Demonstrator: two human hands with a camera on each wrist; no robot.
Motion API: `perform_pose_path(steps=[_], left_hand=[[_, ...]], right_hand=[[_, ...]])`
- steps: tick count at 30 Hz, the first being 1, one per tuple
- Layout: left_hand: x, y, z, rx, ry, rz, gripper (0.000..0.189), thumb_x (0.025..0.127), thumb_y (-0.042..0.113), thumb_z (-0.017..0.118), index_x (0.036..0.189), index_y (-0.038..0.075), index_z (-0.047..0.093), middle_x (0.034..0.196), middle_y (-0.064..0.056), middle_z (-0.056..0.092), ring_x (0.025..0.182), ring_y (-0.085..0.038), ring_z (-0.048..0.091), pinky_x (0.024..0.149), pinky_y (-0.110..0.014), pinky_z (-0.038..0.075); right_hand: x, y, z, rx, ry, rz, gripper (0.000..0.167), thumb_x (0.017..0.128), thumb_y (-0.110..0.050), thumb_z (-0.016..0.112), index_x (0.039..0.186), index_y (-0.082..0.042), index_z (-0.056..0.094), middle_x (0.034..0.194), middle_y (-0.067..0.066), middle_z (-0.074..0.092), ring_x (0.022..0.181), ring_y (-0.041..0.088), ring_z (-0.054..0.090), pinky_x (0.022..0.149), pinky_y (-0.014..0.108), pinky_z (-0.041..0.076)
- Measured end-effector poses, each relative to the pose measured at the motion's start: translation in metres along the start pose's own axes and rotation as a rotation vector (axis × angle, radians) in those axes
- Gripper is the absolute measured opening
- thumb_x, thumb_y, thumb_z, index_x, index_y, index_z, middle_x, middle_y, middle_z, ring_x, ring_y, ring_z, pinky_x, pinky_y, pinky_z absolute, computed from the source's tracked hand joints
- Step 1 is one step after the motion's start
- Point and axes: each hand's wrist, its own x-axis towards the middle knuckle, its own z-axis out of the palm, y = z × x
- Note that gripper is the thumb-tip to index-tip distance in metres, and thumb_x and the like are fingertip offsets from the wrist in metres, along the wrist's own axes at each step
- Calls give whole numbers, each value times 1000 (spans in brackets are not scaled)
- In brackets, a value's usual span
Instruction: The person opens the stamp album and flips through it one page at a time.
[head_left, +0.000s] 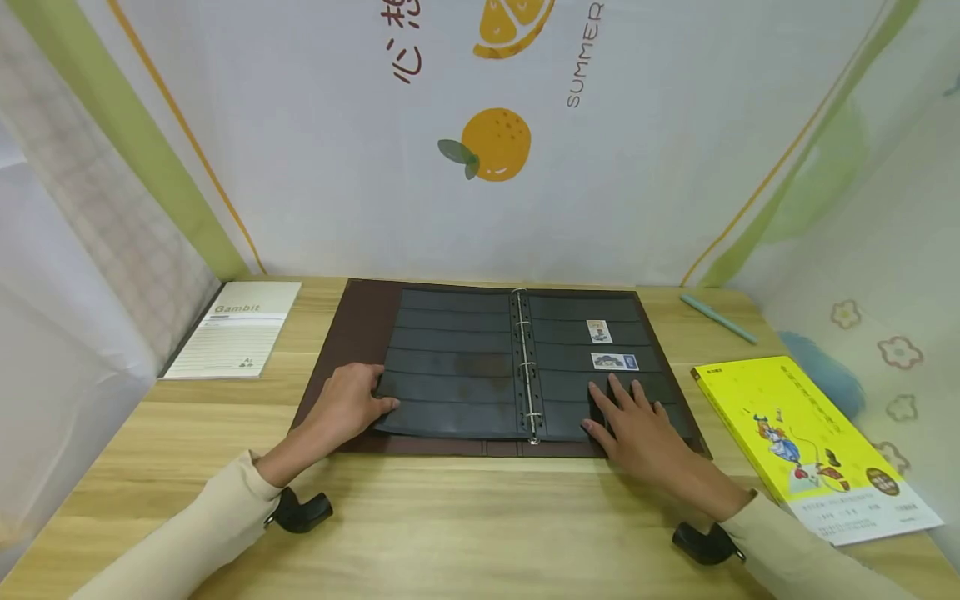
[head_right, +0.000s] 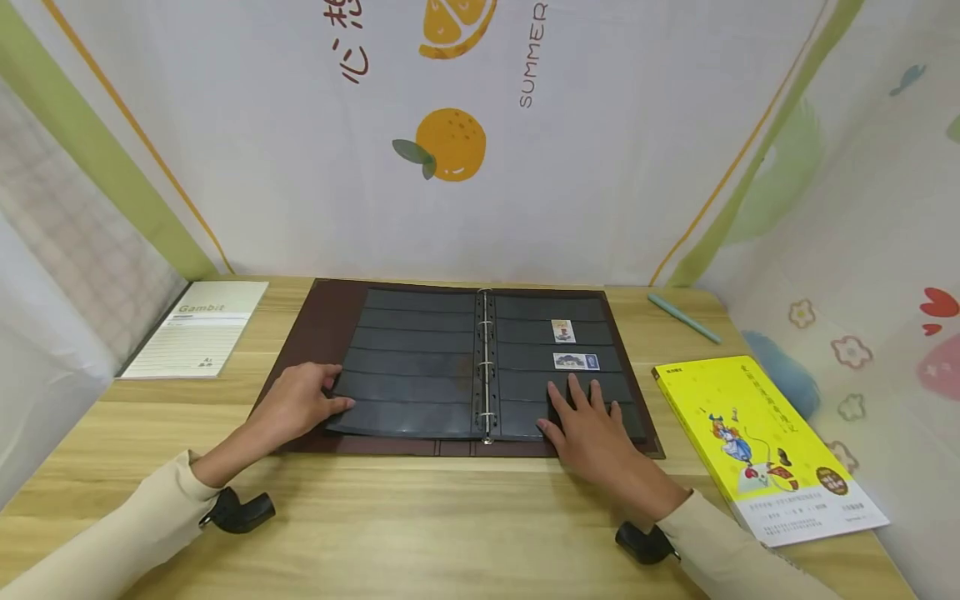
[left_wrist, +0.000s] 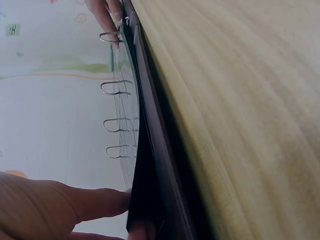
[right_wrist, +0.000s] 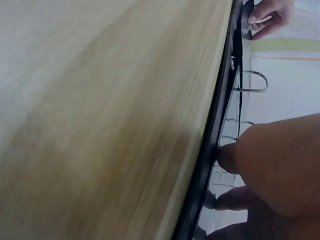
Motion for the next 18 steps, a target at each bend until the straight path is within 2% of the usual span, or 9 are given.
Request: perform_pose_path(steps=[1,3,4,6,10,12,13,15,18], left_hand=[[0,1,0,15,1,7,59,87,16,80,131,-16,59,103,-27,71,87,-36,70,74,-48,57],[0,3,-1,50,9,26,56,87,17,80,128,-16,61,116,-32,68,109,-46,66,87,-56,56],[-1,4,-1,67,9,35,55,88,18,80,127,-16,61,117,-33,67,112,-48,63,89,-58,55],[-3,7,-1,109,23,58,53,89,20,79,124,-16,63,117,-35,66,107,-47,65,84,-54,58],[-6,11,4,211,102,149,52,89,25,79,122,-13,66,116,-34,64,91,-41,67,66,-44,59],[-6,13,8,256,123,231,55,91,29,77,127,-10,65,124,-35,61,99,-43,67,68,-45,60],[-5,14,10,267,113,279,58,91,31,76,132,-8,63,131,-34,59,109,-45,65,74,-48,60],[-2,16,12,273,32,379,63,95,37,71,144,0,55,147,-31,49,132,-47,52,92,-56,55],[4,19,16,272,-183,548,63,101,42,60,156,17,42,164,-21,30,153,-44,26,113,-65,35]], right_hand=[[0,0,-1,8,-2,0,59,103,-36,57,153,-7,45,156,34,36,140,65,30,99,82,33],[0,2,-5,25,-3,-7,60,102,-35,58,153,-6,44,157,35,33,140,64,31,98,82,34],[0,3,-8,36,-6,-11,62,102,-35,59,154,-5,42,157,36,32,139,64,32,97,82,35],[2,6,-16,54,-20,-17,66,102,-36,60,155,-4,39,157,38,28,139,64,32,98,81,35],[16,21,-38,109,-49,-33,74,102,-38,60,156,4,32,156,42,26,139,64,31,104,77,33],[32,32,-49,161,-70,-44,75,103,-36,57,155,9,28,156,42,26,141,62,29,109,74,31],[41,40,-54,191,-87,-43,75,104,-35,56,155,11,25,156,41,25,142,61,28,111,72,29],[61,55,-61,236,-122,-25,75,106,-33,51,156,13,19,158,41,22,144,60,25,114,70,28],[89,76,-64,273,-146,26,72,109,-28,45,157,13,12,159,41,18,144,59,25,114,69,28]])
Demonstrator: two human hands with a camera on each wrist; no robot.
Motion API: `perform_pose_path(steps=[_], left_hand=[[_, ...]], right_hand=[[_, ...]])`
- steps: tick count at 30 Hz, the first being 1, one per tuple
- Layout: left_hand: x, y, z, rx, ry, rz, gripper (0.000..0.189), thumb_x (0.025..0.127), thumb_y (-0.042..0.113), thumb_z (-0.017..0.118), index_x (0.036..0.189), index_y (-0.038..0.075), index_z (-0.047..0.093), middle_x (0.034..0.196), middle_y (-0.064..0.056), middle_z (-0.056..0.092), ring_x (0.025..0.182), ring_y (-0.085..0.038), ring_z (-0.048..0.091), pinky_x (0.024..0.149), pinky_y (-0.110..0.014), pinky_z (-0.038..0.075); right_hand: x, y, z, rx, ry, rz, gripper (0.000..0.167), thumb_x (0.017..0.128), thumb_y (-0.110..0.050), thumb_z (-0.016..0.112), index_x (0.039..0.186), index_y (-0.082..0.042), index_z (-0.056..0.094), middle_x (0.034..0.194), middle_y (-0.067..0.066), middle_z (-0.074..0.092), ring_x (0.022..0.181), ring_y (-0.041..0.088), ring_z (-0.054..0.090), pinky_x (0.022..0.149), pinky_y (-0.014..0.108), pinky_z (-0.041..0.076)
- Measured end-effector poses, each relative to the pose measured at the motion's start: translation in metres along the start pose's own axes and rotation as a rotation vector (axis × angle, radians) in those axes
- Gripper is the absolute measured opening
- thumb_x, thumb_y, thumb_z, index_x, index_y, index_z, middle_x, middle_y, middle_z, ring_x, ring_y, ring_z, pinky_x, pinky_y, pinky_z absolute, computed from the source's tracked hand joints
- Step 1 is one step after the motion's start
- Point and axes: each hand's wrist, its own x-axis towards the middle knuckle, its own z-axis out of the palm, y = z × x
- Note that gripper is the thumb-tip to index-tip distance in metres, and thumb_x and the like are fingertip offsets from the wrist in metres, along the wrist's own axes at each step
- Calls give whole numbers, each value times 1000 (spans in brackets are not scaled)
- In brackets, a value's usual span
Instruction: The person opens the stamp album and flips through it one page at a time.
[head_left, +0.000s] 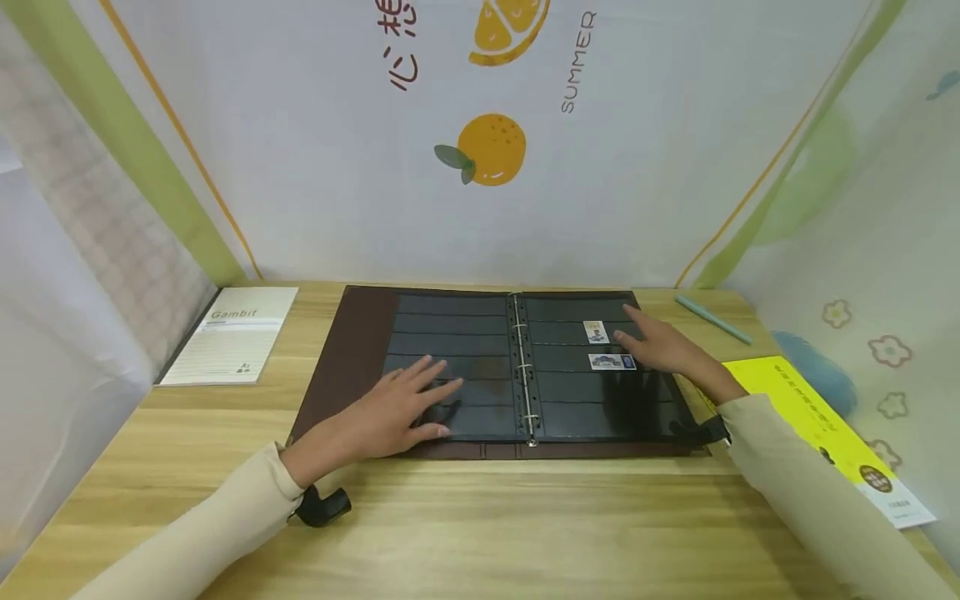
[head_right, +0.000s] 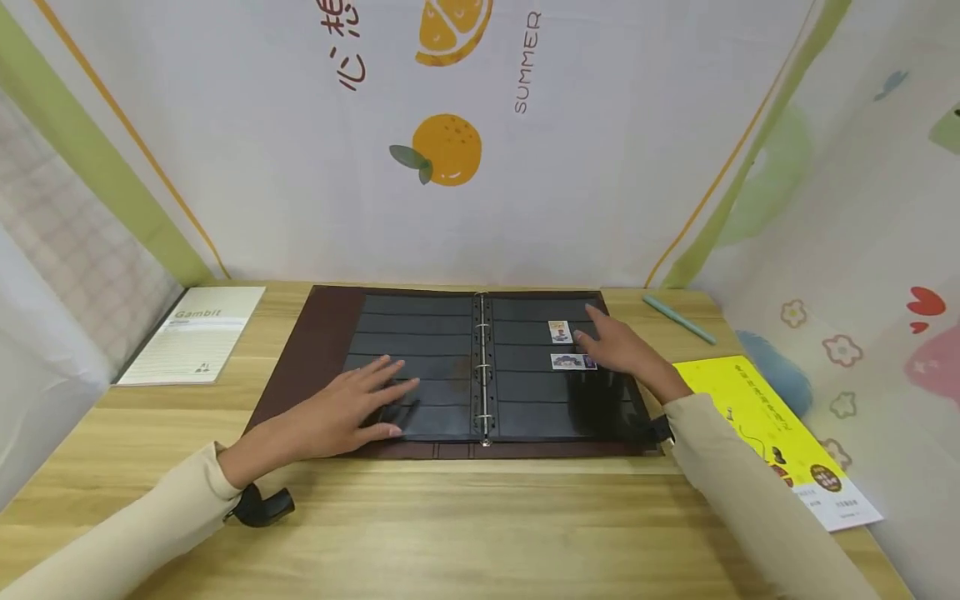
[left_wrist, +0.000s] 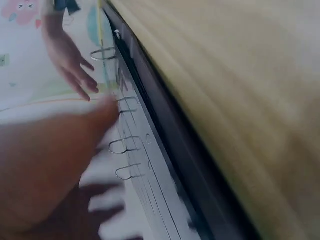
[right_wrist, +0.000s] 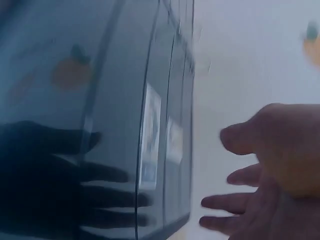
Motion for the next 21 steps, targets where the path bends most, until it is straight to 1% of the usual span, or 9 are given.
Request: perform_pose_path(steps=[2,3,4,6,9,16,18,21], left_hand=[[4,0,2,-30,-130,104,59,105,43,52,159,28,35,170,-13,18,158,-39,13,120,-67,22],[5,1,3,-34,-181,150,57,106,44,48,159,32,33,171,-10,14,158,-36,9,122,-66,18],[7,1,5,-30,-216,190,54,107,44,45,159,35,32,172,-8,11,159,-35,8,123,-65,16],[9,2,8,-26,-259,236,53,107,44,43,158,38,30,172,-5,10,159,-33,8,124,-64,14],[10,4,11,-21,-286,250,55,107,46,44,159,41,28,172,-3,9,159,-30,8,125,-62,12],[12,3,9,-35,-284,219,57,105,45,48,158,40,29,172,-2,8,159,-29,9,125,-62,12],[13,3,8,-36,-280,223,58,104,44,50,158,40,30,172,-3,10,159,-30,10,124,-63,13],[13,4,9,-55,-285,228,58,104,43,51,158,39,30,172,-4,10,159,-31,10,124,-64,13]], right_hand=[[15,11,-3,20,-3,34,71,109,-28,42,158,12,9,159,41,17,143,59,26,114,69,29],[21,15,-3,35,-4,44,71,109,-28,41,158,11,8,159,41,18,143,59,26,114,69,29],[26,19,-3,53,-8,53,71,110,-29,41,158,11,7,158,41,18,143,59,26,114,69,29],[33,25,-2,95,-17,64,72,110,-30,40,158,11,5,158,41,19,145,58,25,114,67,30],[39,29,-1,145,-20,81,73,110,-30,40,158,11,3,158,42,19,145,58,24,114,67,32],[47,25,-8,212,14,129,72,109,-29,40,158,10,4,161,39,12,148,57,17,118,66,26],[48,24,-9,232,29,147,71,109,-28,39,159,10,5,161,38,13,149,56,18,118,65,27],[48,24,-11,249,84,174,68,109,-27,40,158,10,12,161,36,17,149,54,21,118,64,28]])
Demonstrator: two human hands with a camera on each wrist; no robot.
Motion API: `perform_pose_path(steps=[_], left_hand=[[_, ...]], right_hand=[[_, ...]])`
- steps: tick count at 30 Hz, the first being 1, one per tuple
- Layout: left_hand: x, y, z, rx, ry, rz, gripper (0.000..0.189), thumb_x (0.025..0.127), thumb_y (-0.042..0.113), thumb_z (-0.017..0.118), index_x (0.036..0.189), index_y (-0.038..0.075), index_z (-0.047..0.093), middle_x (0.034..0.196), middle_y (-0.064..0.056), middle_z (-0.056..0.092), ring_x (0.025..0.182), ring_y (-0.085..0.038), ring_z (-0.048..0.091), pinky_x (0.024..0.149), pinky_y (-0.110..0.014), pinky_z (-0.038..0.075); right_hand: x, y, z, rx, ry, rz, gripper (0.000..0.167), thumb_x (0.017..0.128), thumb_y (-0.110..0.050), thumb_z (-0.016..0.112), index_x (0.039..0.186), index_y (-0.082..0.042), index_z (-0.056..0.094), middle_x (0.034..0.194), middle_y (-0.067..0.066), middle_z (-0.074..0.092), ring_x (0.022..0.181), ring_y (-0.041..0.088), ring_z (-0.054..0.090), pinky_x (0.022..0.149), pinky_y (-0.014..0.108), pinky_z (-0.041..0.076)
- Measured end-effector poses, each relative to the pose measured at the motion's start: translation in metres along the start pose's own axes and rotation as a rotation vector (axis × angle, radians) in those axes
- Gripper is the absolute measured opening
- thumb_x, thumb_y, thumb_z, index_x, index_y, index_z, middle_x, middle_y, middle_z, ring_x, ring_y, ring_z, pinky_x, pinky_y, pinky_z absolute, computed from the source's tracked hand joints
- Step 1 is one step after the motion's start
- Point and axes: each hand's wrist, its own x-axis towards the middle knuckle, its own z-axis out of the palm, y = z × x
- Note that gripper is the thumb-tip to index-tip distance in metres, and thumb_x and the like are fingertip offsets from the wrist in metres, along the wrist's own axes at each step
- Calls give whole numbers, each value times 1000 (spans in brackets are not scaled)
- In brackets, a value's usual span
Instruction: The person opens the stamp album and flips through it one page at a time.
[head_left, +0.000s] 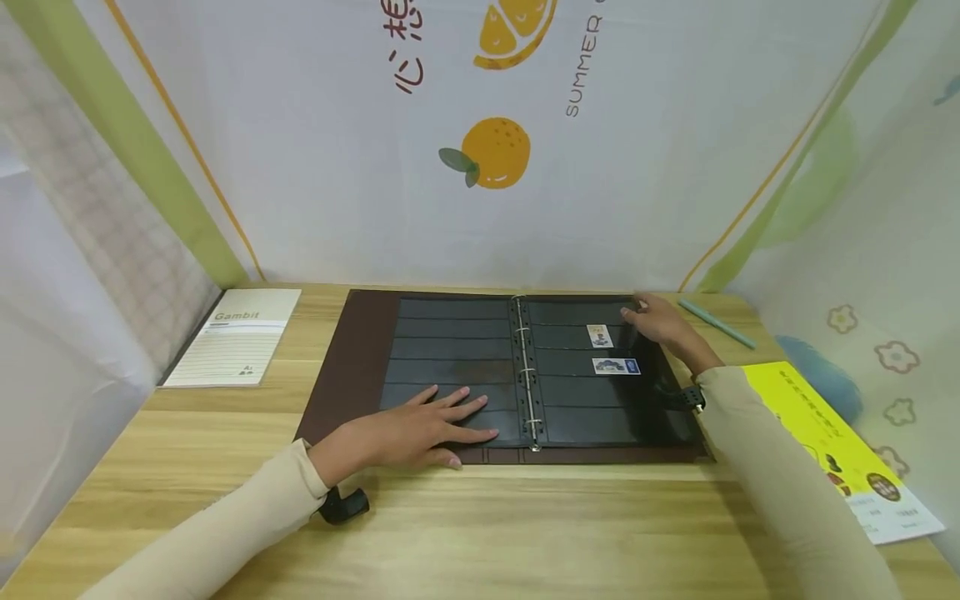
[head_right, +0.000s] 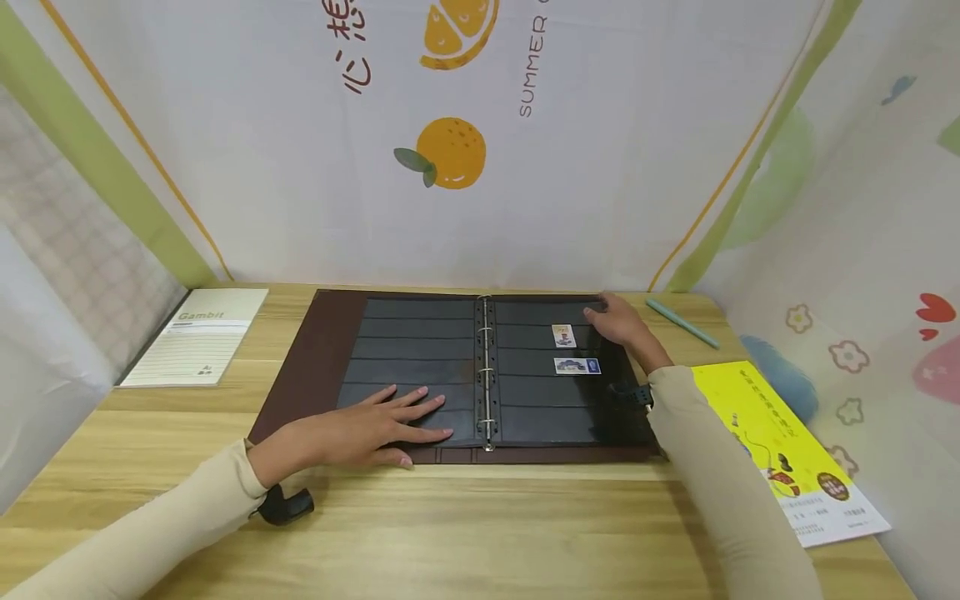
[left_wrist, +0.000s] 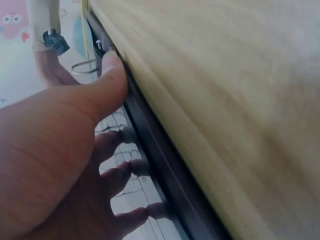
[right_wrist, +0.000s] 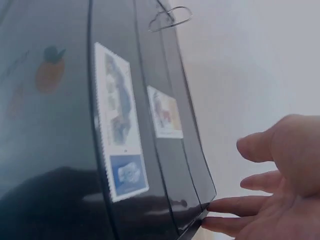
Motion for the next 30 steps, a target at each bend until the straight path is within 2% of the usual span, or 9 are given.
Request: perform_pose_path(steps=[9,12,16,19,20,23,26,27,30], left_hand=[[-1,3,1,-5,7,8,58,104,41,52,158,38,32,171,-6,14,158,-33,13,123,-66,16],[0,2,1,-6,8,9,58,104,41,52,158,37,32,171,-6,14,158,-33,13,123,-66,15],[0,2,2,-14,10,11,58,104,40,52,158,37,32,171,-6,13,158,-34,12,123,-66,15],[1,2,2,-15,12,14,58,104,40,52,158,36,33,171,-6,13,158,-34,12,123,-66,14],[1,2,1,-14,12,15,58,104,40,52,158,36,33,171,-6,13,158,-34,12,123,-66,14],[2,2,1,-10,14,20,57,104,40,51,158,36,33,171,-6,13,158,-34,12,122,-67,14],[2,2,0,-12,11,21,57,104,41,51,158,35,33,171,-7,12,158,-34,12,122,-67,14],[2,2,0,-14,9,20,58,104,41,51,158,35,33,171,-6,12,158,-35,11,122,-67,13],[2,2,-1,-17,1,17,58,104,41,51,158,36,32,171,-6,11,158,-34,11,122,-67,13]], right_hand=[[-1,-1,4,-12,205,-24,59,106,-24,49,151,11,35,147,38,44,134,52,48,107,61,44],[-3,-2,5,-45,250,-52,54,104,-21,52,147,10,43,142,37,49,130,52,51,105,61,45],[-5,-5,6,-97,272,-80,52,104,-19,52,144,12,46,139,37,51,129,53,52,105,61,45],[-5,-6,10,-136,307,-96,51,102,-18,53,141,14,49,131,37,58,119,51,59,99,61,48],[-4,-5,11,-143,323,-99,47,102,-18,53,136,14,54,125,36,62,112,50,61,95,60,49],[-4,-2,16,-144,389,-120,44,100,-14,55,132,16,56,111,36,66,95,46,63,85,59,50],[-4,0,18,-78,435,-119,46,99,-12,56,136,15,51,115,37,64,101,50,64,88,60,51],[-5,1,18,-45,448,-115,51,99,-11,56,142,15,45,121,38,63,107,51,64,90,60,52],[-7,4,12,49,437,-84,57,100,-13,57,148,13,39,130,38,58,115,50,63,90,53,55]])
